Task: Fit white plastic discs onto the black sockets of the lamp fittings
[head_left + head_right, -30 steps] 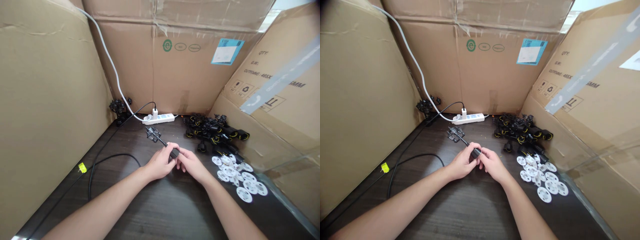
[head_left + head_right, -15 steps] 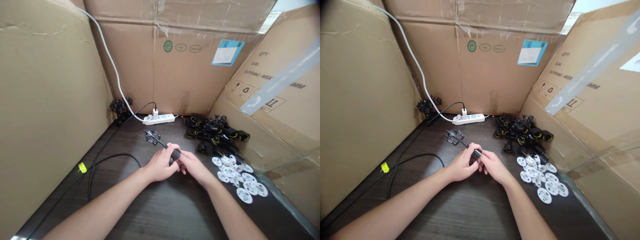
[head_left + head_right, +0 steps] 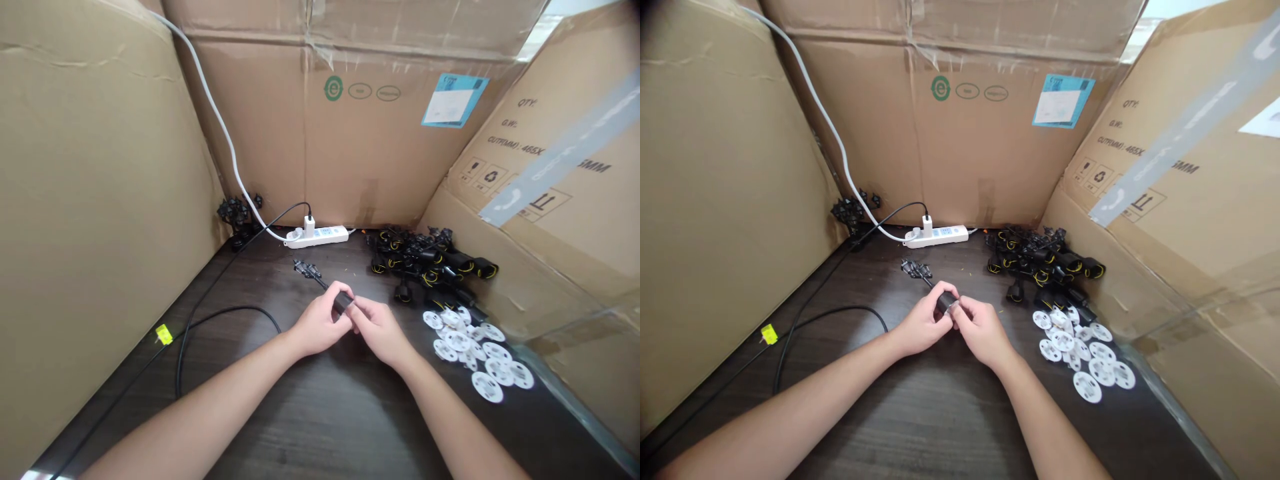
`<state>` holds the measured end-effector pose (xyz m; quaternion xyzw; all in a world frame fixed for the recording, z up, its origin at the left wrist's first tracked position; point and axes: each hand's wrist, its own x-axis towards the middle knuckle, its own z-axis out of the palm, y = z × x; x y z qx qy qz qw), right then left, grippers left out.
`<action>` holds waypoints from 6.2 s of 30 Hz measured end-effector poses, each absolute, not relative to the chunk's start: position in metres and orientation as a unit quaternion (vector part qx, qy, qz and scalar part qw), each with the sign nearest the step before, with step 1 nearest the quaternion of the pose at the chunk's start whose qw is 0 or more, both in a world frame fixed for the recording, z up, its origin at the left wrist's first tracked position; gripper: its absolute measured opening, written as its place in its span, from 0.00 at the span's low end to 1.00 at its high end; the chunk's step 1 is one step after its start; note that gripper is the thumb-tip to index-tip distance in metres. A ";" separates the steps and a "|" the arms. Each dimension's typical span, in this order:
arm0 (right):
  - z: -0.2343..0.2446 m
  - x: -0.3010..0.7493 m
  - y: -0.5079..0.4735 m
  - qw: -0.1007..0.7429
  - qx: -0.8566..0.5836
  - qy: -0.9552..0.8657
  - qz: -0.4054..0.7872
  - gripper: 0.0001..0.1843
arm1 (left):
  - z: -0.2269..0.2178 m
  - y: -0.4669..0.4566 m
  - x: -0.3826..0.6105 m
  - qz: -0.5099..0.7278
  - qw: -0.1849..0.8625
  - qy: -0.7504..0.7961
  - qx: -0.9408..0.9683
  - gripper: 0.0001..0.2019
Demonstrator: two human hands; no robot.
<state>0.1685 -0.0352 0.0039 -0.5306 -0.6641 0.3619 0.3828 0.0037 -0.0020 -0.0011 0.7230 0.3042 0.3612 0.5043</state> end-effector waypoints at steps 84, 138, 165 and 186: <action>0.003 0.165 -0.037 0.430 -0.518 -0.656 0.341 0.20 | 0.009 -0.003 0.002 0.386 0.586 0.276 0.657 0.10; 0.006 0.158 -0.041 0.443 -0.508 -0.654 0.343 0.24 | 0.001 0.000 -0.001 0.365 0.444 0.350 0.739 0.07; 0.011 0.159 -0.042 0.450 -0.557 -0.655 0.242 0.11 | -0.001 0.001 -0.003 0.345 0.453 0.346 0.746 0.13; -0.005 0.166 -0.030 0.441 -0.504 -0.578 0.467 0.16 | 0.004 -0.005 -0.001 0.378 0.480 0.293 0.736 0.15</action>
